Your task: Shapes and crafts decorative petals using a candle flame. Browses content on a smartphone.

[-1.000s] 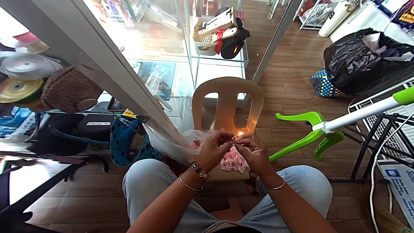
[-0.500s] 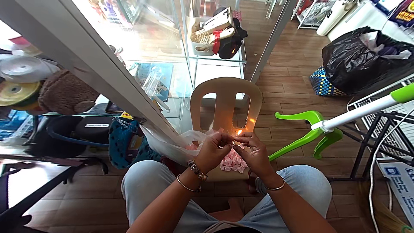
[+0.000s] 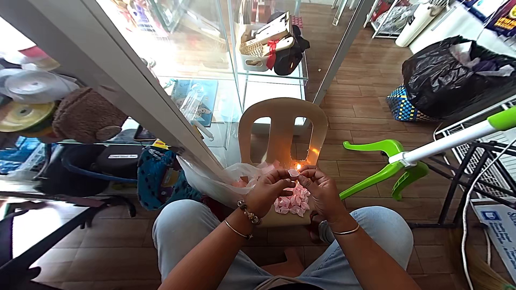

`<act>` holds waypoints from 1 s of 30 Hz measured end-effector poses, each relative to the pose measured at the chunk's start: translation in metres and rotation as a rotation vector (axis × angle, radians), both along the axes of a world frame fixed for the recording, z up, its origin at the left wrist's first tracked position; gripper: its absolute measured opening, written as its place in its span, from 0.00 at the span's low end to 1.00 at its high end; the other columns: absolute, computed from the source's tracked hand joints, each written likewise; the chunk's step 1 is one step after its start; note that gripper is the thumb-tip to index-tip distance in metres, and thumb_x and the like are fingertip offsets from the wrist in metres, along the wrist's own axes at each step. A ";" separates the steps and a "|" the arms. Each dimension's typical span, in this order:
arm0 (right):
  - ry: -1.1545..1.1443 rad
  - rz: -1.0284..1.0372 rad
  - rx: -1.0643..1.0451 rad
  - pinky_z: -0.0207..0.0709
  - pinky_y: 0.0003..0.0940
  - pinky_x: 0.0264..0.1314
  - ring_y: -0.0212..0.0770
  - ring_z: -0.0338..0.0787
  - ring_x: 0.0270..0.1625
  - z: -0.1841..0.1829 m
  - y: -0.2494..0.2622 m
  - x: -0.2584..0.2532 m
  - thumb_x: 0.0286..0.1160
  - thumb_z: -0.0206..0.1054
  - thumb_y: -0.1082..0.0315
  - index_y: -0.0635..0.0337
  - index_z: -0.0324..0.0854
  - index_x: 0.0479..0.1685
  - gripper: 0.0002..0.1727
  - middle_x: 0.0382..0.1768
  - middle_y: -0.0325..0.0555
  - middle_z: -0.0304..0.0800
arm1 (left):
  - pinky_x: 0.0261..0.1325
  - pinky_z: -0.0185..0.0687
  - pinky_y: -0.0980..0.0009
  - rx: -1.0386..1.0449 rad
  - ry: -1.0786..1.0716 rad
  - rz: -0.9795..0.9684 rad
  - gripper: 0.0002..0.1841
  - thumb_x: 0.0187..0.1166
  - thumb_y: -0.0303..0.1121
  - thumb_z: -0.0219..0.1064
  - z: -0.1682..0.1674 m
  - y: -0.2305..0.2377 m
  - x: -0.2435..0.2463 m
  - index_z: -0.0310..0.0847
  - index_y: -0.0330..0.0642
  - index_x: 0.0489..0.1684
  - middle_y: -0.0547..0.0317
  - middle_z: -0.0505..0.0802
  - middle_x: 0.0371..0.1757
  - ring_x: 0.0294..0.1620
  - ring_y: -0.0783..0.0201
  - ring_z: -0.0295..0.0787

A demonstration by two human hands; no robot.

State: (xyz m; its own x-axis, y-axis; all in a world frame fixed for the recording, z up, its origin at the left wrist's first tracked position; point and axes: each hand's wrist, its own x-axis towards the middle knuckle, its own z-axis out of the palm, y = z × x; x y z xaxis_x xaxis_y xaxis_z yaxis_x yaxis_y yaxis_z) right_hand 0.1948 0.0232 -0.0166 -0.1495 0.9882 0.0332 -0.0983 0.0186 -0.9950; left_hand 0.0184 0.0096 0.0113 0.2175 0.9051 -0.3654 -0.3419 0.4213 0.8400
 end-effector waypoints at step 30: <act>-0.437 -0.138 0.615 0.80 0.29 0.64 0.36 0.85 0.58 -0.011 -0.005 -0.002 0.75 0.73 0.65 0.58 0.95 0.43 0.08 0.53 0.49 0.87 | 0.44 0.90 0.71 0.029 -0.001 0.127 0.04 0.85 0.20 0.61 -0.002 -0.003 0.012 0.80 0.34 0.42 0.55 0.93 0.36 0.38 0.66 0.93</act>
State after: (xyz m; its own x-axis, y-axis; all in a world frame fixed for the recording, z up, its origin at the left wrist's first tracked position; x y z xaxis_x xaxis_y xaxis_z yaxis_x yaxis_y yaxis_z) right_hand 0.1924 0.0183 -0.0271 -0.1523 0.8215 0.5494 0.3447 0.5652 -0.7495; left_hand 0.0302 0.0066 0.0095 0.1004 0.9357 -0.3383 -0.3922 0.3497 0.8508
